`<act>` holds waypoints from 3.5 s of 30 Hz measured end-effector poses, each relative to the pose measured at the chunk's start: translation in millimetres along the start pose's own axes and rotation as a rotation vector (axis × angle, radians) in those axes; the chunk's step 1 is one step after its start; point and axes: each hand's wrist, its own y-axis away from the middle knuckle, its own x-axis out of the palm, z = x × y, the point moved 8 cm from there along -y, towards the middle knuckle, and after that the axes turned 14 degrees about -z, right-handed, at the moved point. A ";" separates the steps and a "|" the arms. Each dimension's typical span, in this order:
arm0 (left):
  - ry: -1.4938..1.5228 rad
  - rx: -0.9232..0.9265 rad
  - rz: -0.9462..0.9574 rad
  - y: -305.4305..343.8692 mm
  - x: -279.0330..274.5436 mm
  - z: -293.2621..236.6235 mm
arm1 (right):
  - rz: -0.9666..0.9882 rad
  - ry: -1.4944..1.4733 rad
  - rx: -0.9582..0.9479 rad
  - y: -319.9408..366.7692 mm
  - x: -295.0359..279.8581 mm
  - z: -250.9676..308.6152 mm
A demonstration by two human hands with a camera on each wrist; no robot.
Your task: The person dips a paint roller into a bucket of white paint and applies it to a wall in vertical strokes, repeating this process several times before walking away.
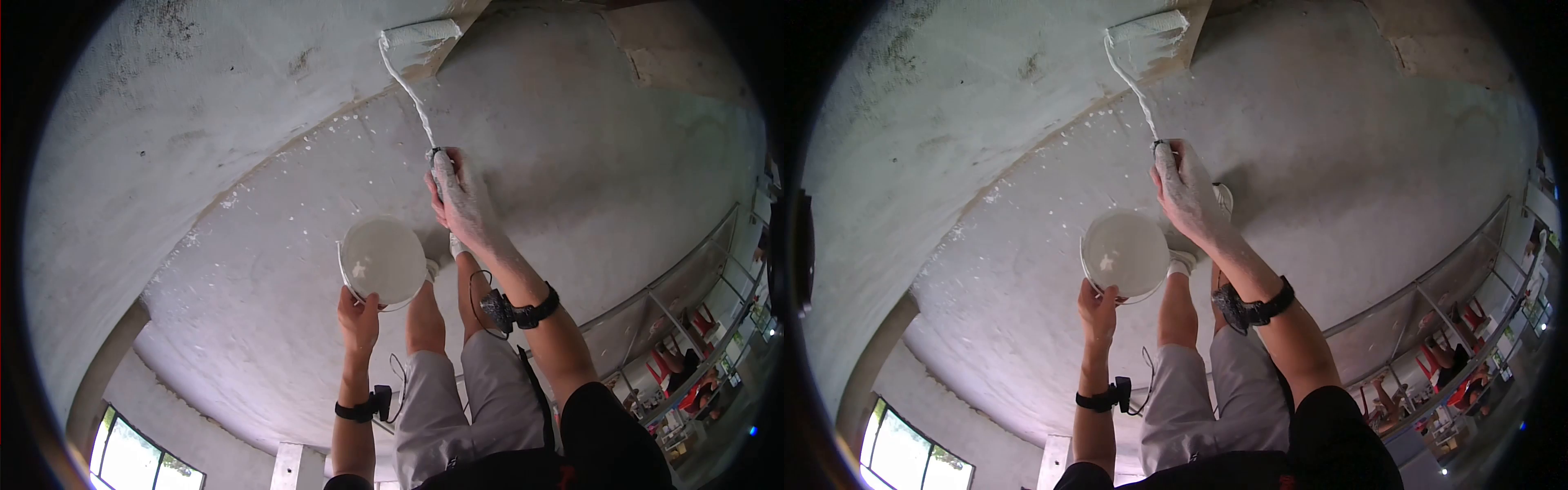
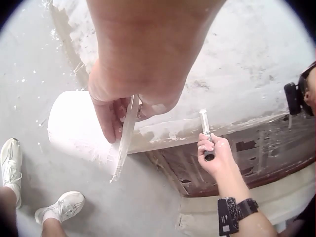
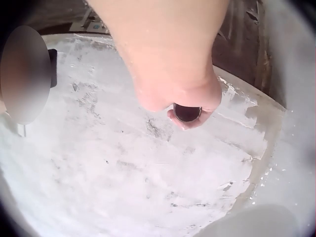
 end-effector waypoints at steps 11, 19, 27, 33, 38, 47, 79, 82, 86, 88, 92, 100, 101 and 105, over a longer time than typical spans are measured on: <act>-0.009 -0.048 -0.032 -1.6 -16.3 26.4 | -0.119 0.187 -0.015 -79.3 -7.3 -54.0; -0.044 -0.063 -0.042 0.4 -25.1 48.3 | -0.068 0.627 -0.172 -209.6 -8.7 -126.2; -0.059 -0.040 -0.040 -3.5 -36.2 69.3 | -0.072 0.326 0.069 -135.6 3.6 -77.8; -0.093 0.012 -0.058 -4.7 -36.2 64.2 | -0.017 0.244 0.013 -29.2 -17.4 -1.3; -0.116 0.054 -0.111 -3.0 -35.8 56.0 | 0.011 0.189 -0.062 36.2 -5.9 33.5; -0.091 0.016 -0.137 1.4 -42.5 54.3 | 0.008 0.203 -0.041 -24.7 21.5 -34.0; 0.062 -0.067 -0.259 3.8 -50.1 92.8 | -0.045 0.358 -0.128 0.8 0.0 30.3; 0.078 -0.065 -0.268 5.0 -46.4 89.3 | -0.018 0.337 -0.187 22.5 -5.7 58.7; 0.113 -0.080 -0.276 6.4 -38.8 101.8 | -0.047 0.342 -0.193 30.7 -12.4 73.8; 0.118 -0.082 -0.268 6.2 -35.7 107.2 | -0.073 0.368 -0.179 17.1 -16.5 61.8; 0.087 -0.088 -0.264 5.7 -32.3 111.5 | -0.059 0.389 -0.063 -41.5 -21.8 5.3; 0.048 -0.115 -0.259 7.9 -31.5 122.3 | -0.064 0.532 0.053 -176.2 -10.9 -122.3; 0.050 -0.117 -0.260 8.5 -31.2 124.9 | -0.062 0.539 0.061 -188.5 -9.1 -133.6; 0.066 -0.139 -0.258 7.0 -28.4 132.0 | -0.069 0.568 0.061 -222.5 -4.1 -159.2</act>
